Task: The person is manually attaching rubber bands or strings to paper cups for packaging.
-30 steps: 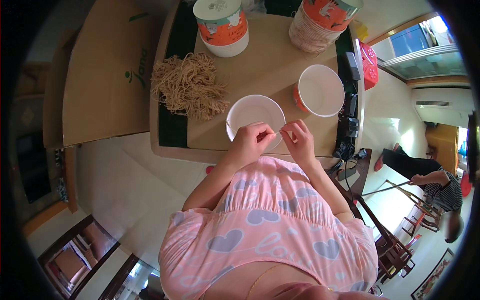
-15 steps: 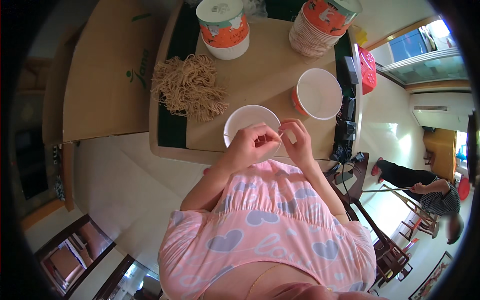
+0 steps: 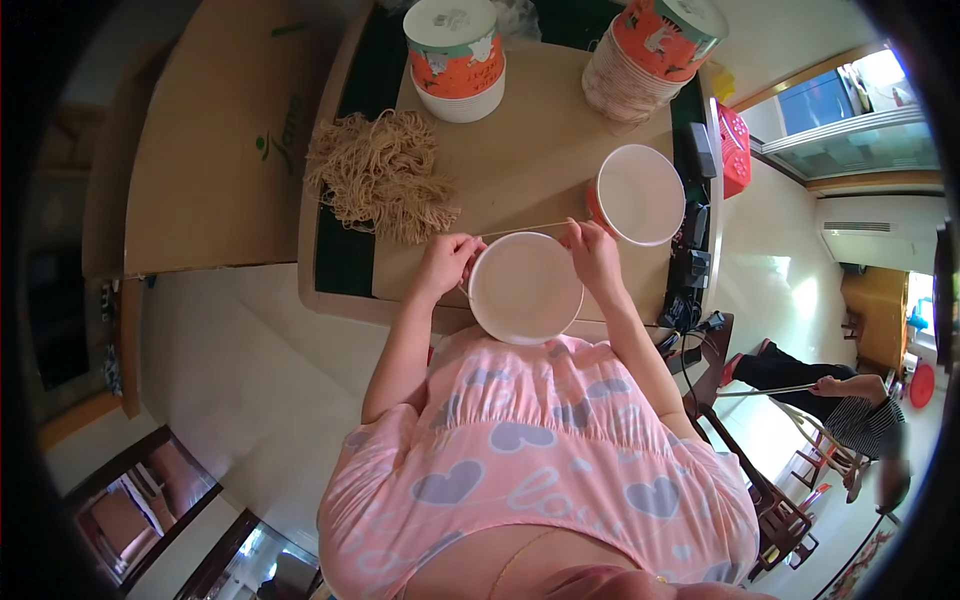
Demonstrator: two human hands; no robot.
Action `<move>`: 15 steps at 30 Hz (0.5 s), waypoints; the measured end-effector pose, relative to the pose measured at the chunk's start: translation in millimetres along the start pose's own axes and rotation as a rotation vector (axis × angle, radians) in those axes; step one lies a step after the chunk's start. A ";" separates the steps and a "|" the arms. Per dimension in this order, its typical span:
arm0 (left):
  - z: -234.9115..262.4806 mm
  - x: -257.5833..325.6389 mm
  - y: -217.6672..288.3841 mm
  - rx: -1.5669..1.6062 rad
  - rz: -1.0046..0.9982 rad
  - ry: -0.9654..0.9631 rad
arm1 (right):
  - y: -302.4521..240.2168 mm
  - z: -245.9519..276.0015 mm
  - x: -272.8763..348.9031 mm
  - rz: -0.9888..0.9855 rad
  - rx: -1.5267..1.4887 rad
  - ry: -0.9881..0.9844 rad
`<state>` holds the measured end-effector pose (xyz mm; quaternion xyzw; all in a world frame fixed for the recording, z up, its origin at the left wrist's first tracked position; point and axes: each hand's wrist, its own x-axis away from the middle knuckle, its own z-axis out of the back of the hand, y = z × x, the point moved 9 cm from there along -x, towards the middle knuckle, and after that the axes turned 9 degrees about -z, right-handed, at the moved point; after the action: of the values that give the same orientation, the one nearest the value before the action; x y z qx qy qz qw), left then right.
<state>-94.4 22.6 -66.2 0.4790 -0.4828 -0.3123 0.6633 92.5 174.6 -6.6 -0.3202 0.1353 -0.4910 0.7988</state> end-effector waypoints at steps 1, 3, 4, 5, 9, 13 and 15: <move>-3.3 -4.0 -13.1 0.001 -0.001 -0.010 | 23.3 -16.0 -5.7 -0.211 -0.128 -0.146; 8.2 -2.0 -41.2 -0.054 0.029 0.123 | 52.2 -38.5 -1.9 -0.402 -0.262 -0.292; 10.7 -4.7 -60.5 -0.172 -0.003 0.045 | 69.5 -58.6 3.1 -0.396 -0.189 -0.481; 13.6 0.7 -116.5 -0.023 0.194 0.016 | 78.4 -82.6 12.4 -0.377 -0.115 -0.679; -6.9 25.2 -118.7 0.039 0.567 -0.083 | 71.2 -74.8 34.7 -0.520 -0.364 -0.797; 6.3 5.2 -56.0 0.227 0.234 -0.029 | 33.3 -37.0 6.0 -0.281 -0.422 -0.686; 18.6 -9.9 14.3 0.213 -0.028 0.036 | -12.8 23.7 -21.2 -0.034 -0.411 -0.525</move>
<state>-115.9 30.1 -54.7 0.5589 -0.4946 -0.2598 0.6128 86.0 198.1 17.6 -0.5924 0.0159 -0.3677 0.7167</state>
